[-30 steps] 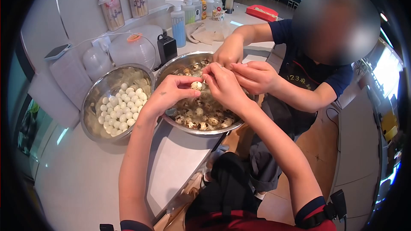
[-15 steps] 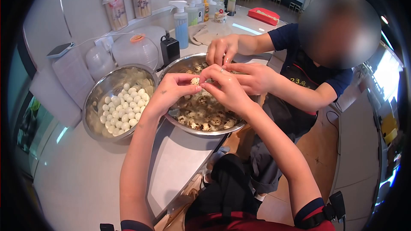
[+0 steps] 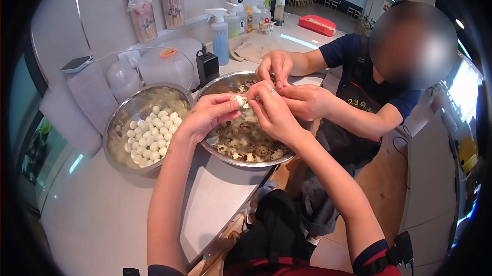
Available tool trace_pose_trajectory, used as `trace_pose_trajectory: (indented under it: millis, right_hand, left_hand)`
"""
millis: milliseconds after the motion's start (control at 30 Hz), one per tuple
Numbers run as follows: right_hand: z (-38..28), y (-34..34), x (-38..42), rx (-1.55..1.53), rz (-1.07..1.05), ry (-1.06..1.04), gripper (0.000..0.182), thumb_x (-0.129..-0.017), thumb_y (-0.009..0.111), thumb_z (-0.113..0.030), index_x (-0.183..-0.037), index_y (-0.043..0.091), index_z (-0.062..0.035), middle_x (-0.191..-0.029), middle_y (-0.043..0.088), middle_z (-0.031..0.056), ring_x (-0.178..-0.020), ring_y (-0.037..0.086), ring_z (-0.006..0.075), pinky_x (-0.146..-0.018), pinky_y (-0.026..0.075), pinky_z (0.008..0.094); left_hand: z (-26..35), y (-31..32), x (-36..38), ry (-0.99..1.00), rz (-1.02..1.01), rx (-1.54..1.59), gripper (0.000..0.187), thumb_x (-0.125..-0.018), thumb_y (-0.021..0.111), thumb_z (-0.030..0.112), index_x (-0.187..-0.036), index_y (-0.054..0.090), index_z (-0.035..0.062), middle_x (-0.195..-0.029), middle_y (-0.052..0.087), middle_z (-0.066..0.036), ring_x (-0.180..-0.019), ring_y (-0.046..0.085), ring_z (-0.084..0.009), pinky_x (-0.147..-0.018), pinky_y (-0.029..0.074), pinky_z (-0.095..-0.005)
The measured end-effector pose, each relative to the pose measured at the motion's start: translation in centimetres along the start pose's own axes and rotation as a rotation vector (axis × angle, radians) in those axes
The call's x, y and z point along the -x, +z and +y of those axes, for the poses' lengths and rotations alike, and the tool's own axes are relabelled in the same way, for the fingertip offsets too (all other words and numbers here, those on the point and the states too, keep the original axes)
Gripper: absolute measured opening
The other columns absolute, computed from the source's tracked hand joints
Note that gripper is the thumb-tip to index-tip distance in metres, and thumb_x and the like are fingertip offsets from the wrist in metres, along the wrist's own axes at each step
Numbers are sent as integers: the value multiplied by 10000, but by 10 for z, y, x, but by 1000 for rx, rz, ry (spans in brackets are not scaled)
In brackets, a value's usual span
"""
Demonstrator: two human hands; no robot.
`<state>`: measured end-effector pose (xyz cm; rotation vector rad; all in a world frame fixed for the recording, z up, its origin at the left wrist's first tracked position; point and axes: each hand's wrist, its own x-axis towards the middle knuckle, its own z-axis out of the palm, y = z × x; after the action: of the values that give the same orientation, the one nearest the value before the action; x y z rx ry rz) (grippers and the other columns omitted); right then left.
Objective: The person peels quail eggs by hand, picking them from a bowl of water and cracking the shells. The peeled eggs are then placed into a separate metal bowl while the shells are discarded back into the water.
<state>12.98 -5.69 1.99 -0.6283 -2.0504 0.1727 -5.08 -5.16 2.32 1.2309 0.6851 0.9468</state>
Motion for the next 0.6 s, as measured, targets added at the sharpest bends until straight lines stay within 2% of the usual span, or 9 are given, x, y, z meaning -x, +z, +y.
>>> trace_pose_trajectory:
  millis: [200,267,467,600]
  right_hand:
    - [2,-1,0,38,76,68,76,-769,496,-22,-821,450,6,-805,458,135,-732,479,283,-645,379,339]
    - [-1,0,0,-28,61,30,93,-766,521,-57,-815,474,8,-794,475,131,-731,493,279,-638,384,344]
    - [-5,-1,0,25,-19,44,104,-771,537,-86,-804,491,1,-767,493,114,-691,508,268,-627,388,336]
    - [-4,-2,-1,29,63,48,87,-775,530,-73,-800,492,2,-736,492,112,-668,509,265,-607,386,330]
  left_hand:
    - [2,2,1,31,-91,23,377,-768,590,108,-1110,481,-7,-982,564,-62,-858,554,-128,-737,465,-230]
    - [2,4,1,30,-32,-6,352,-757,596,95,-1079,487,2,-992,553,-65,-885,554,-144,-768,458,-243]
    - [-3,-2,-2,8,-56,5,304,-735,610,71,-1013,505,6,-983,541,-71,-943,540,-178,-870,425,-295]
    - [-3,-1,-3,48,-92,42,318,-722,621,70,-1010,507,0,-988,539,-77,-938,541,-187,-889,416,-304]
